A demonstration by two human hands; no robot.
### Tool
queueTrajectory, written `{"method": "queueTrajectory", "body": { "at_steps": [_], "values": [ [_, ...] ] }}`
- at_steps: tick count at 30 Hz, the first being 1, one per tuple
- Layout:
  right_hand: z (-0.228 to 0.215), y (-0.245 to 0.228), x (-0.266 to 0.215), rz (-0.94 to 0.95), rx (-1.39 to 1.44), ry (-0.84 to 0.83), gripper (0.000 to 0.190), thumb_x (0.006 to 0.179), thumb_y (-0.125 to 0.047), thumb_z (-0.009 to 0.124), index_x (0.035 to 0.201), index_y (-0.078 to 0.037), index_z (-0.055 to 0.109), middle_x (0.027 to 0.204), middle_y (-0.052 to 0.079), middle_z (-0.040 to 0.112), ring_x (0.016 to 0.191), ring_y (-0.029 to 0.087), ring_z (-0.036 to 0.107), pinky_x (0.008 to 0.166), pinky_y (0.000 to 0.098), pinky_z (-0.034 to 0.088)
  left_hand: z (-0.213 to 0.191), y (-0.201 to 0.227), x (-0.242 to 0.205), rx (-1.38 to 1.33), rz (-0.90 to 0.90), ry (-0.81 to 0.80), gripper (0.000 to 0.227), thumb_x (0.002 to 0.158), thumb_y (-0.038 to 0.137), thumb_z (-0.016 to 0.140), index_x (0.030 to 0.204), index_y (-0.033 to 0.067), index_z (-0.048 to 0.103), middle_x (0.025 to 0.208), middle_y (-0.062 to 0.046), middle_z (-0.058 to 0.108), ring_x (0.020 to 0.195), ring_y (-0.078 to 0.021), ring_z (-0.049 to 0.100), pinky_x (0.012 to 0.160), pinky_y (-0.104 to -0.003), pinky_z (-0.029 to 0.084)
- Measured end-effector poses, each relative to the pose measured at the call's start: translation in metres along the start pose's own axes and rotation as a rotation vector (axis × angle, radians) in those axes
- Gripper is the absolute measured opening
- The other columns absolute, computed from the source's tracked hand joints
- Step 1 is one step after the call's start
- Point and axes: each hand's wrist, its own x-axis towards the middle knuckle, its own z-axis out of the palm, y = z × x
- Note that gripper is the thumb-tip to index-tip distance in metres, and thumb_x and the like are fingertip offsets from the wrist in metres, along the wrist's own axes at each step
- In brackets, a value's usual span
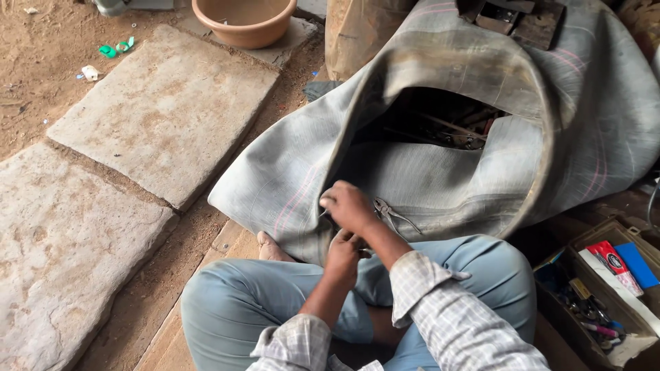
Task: The person sits cross-legged on the ground with a rubber inner tube across their lap. They use pliers to grip and pull the valve stem and small metal fittings out of the tube's valve opening, working the components loose by hand and setting the extracted parts on the tube.
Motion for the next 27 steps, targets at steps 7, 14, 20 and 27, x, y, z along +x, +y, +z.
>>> {"method": "queueTrajectory", "body": {
  "at_steps": [7, 14, 20, 27],
  "values": [
    [-0.008, 0.076, -0.041, 0.391, 0.519, 0.236, 0.023, 0.099, -0.024, 0.062, 0.112, -0.011, 0.075, 0.091, 0.008, 0.075, 0.071, 0.019, 0.065, 0.065, 0.0311, 0.055, -0.035, 0.062, 0.016, 0.517, 0.189, 0.279, 0.023, 0.091, 0.022, 0.074, 0.094, -0.0001, 0.073, 0.077, -0.01, 0.07, 0.059, -0.0164, 0.062, 0.054, -0.032, 0.051],
    [0.002, 0.043, -0.059, 0.653, 0.966, -0.044, 0.015, 0.096, -0.02, 0.069, 0.101, -0.006, 0.072, 0.085, 0.007, 0.075, 0.066, 0.013, 0.068, 0.061, 0.0271, 0.053, 0.043, 0.141, -0.007, 0.963, 0.342, 0.329, 0.03, 0.088, 0.028, 0.076, 0.106, 0.0036, 0.078, 0.084, -0.007, 0.074, 0.075, -0.0131, 0.067, 0.07, -0.03, 0.054],
    [0.009, 0.044, -0.062, 0.606, 1.034, 0.004, 0.014, 0.098, -0.02, 0.066, 0.099, -0.007, 0.07, 0.083, 0.005, 0.073, 0.067, 0.012, 0.068, 0.063, 0.0258, 0.051, 0.039, 0.133, 0.009, 0.948, 0.222, 0.197, 0.03, 0.088, 0.026, 0.077, 0.104, 0.0007, 0.078, 0.084, -0.007, 0.074, 0.075, -0.0128, 0.066, 0.069, -0.03, 0.054],
    [0.006, 0.033, -0.055, 0.543, 1.082, 0.114, 0.014, 0.097, -0.017, 0.067, 0.095, -0.004, 0.07, 0.081, 0.003, 0.069, 0.069, 0.011, 0.065, 0.066, 0.0285, 0.057, 0.011, 0.107, 0.018, 0.868, 0.267, 0.266, 0.028, 0.09, 0.025, 0.075, 0.098, -0.0022, 0.076, 0.079, -0.005, 0.072, 0.07, -0.0112, 0.062, 0.065, -0.029, 0.052]
  ]
}}
